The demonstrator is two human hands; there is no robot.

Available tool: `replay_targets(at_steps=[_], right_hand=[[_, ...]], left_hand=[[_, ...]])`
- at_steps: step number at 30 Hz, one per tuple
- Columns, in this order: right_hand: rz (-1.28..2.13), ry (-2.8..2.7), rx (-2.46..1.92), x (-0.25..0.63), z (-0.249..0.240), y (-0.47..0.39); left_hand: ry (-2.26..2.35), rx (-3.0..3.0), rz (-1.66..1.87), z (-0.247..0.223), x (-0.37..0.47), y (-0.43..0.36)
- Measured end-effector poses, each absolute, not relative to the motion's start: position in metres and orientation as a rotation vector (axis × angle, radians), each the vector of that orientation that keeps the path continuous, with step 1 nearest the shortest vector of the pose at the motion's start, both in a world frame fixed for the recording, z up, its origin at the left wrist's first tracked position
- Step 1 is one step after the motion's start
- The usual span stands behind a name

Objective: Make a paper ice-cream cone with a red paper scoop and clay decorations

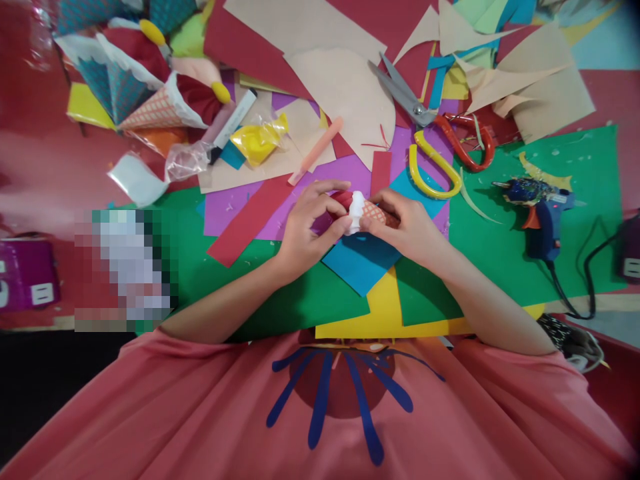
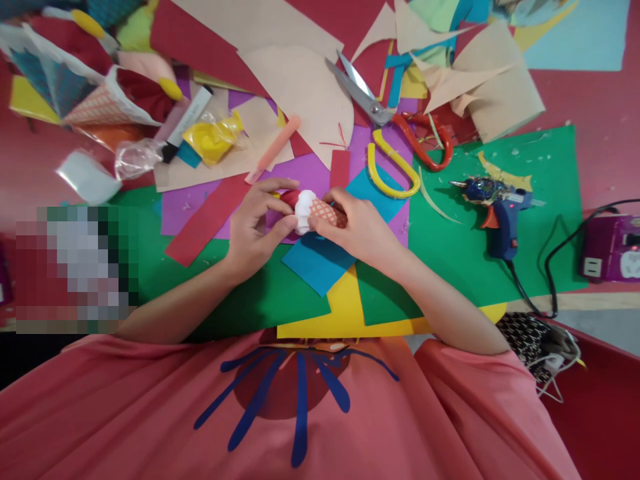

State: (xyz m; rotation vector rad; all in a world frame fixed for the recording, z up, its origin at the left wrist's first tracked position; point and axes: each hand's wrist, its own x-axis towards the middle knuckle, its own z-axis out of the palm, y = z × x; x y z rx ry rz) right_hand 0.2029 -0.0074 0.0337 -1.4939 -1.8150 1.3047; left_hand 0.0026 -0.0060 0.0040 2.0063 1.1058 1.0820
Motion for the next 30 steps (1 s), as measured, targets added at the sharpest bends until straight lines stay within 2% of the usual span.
replay_targets(at_steps=[12,23,30], right_hand=[[1.496,-1.715,-1.319,0.207,0.036,-0.004],[1.389,-1.666,-1.324,0.205,0.031,-0.008],[1.832,-1.360,-1.199,0.202,0.031,-0.006]], left_hand=[[1.197,1.896,1.135,0.001,-0.002,0.000],[1.178,1.906,1.306,-0.002,-0.002,0.004],[1.131,2.137,1.362,0.004,-0.001,0.002]])
